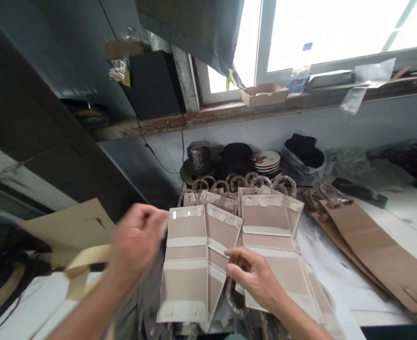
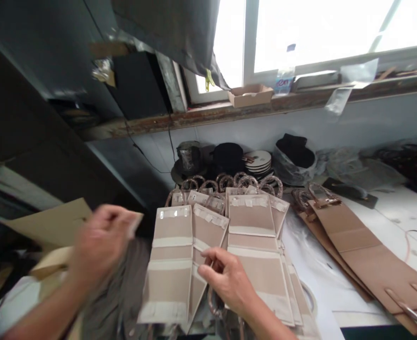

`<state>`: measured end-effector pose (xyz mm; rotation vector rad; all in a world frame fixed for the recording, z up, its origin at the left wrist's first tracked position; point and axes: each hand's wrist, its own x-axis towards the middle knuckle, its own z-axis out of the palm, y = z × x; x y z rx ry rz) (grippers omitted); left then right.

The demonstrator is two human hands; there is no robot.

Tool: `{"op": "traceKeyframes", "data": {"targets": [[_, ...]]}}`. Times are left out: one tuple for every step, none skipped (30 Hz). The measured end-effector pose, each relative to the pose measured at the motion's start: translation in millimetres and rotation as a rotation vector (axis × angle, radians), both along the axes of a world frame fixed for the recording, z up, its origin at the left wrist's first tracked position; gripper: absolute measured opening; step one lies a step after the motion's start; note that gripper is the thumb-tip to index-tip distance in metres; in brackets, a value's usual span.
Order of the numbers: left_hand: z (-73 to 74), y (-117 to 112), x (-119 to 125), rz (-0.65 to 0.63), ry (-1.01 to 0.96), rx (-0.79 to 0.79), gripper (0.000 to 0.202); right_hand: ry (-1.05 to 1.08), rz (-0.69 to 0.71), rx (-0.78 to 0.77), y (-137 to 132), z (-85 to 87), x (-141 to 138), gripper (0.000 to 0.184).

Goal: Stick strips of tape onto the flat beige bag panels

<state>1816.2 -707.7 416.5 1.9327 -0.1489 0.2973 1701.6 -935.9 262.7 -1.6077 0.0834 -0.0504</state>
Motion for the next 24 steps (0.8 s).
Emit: {"op": "traceKeyframes", "data": {"targets": [[-21.1,-16.9,-2.3,-0.140,0.037,0.068,0.035,0.001,-0.001,0.023,2.9,7.6,3.7,0.037],[-44.8,-33.3,-4.1,-0.254,0.101,0.047,0.039,0.005,-0.012,0.033,5.7,12.6,7.8,0.041],[-69.2,-48.2,-5.6,-0.342,0.176,0.008,0.042,0.008,-0.036,0.035,8.4,14.9,11.9,0.042],[-92.7,-60.6,-6.8,-0.389,0.230,-0.025,0.046,0.012,-0.074,0.034,11.0,14.6,15.9,0.041],[-113.6,-70.0,-7.7,-0.433,0.276,-0.040,0.049,0.019,-0.122,0.033,13.3,12.2,19.4,0.038],[-131.0,-76.2,-8.1,-0.462,0.316,-0.061,0.052,0.031,-0.170,0.033,15.4,8.3,22.3,0.034],[-144.5,-79.4,-7.7,-0.484,0.349,-0.080,0.054,0.049,-0.212,0.038,17.3,3.6,24.5,0.032],[-154.1,-79.9,-6.5,-0.508,0.380,-0.097,0.055,0.073,-0.246,0.040,19.0,-1.2,26.1,0.032],[-160.4,-78.5,-4.3,-0.534,0.404,-0.116,0.055,0.099,-0.279,0.039,20.5,-5.6,27.2,0.033],[-164.2,-75.6,-1.4,-0.570,0.415,-0.130,0.054,0.121,-0.310,0.032,21.9,-9.1,28.2,0.034],[-166.2,-71.8,2.1,-0.607,0.408,-0.133,0.051,0.136,-0.337,0.023,23.2,-11.7,29.1,0.035],[-167.3,-67.6,5.8,-0.638,0.380,-0.126,0.046,0.143,-0.357,0.013,24.6,-13.2,30.1,0.036],[-168.0,-63.3,9.6,-0.664,0.344,-0.112,0.040,0.145,-0.370,0.000,26.1,-13.9,31.2,0.036],[-168.8,-59.3,13.3,-0.685,0.314,-0.099,0.035,0.146,-0.374,-0.015,27.8,-13.9,32.4,0.037],[-169.9,-55.6,16.6,-0.705,0.303,-0.093,0.034,0.148,-0.371,-0.034,29.8,-13.5,33.6,0.038],[-171.4,-52.3,19.6,-0.731,0.316,-0.092,0.037,0.152,-0.363,-0.055,32.1,-13.1,34.8,0.039],[-173.1,-49.5,22.2,-0.763,0.346,-0.101,0.041,0.159,-0.356,-0.081,34.6,-12.8,36.0,0.040],[-174.9,-47.1,24.4,-0.799,0.383,-0.115,0.045,0.166,-0.348,-0.111,37.1,-12.9,37.0,0.040],[-176.6,-44.9,26.1,-0.825,0.412,-0.124,0.046,0.170,-0.346,-0.148,39.3,-13.4,37.8,0.040],[-178.1,-43.0,27.5,-0.834,0.420,-0.122,0.045,0.169,-0.351,-0.195,41.1,-14.2,38.6,0.039],[-179.4,-41.3,28.5,-0.831,0.410,-0.106,0.041,0.162,-0.358,-0.253,42.2,-15.3,39.5,0.038],[-180.5,-39.6,29.4,-0.822,0.384,-0.081,0.037,0.146,-0.363,-0.318,42.3,-16.4,40.4,0.035],[-181.6,-38.1,30.0,-0.813,0.350,-0.049,0.032,0.120,-0.365,-0.383,41.6,-17.3,41.6,0.031],[-182.7,-36.7,30.6,-0.807,0.311,-0.015,0.026,0.086,-0.357,-0.442,40.0,-17.7,43.1,0.025]]}}
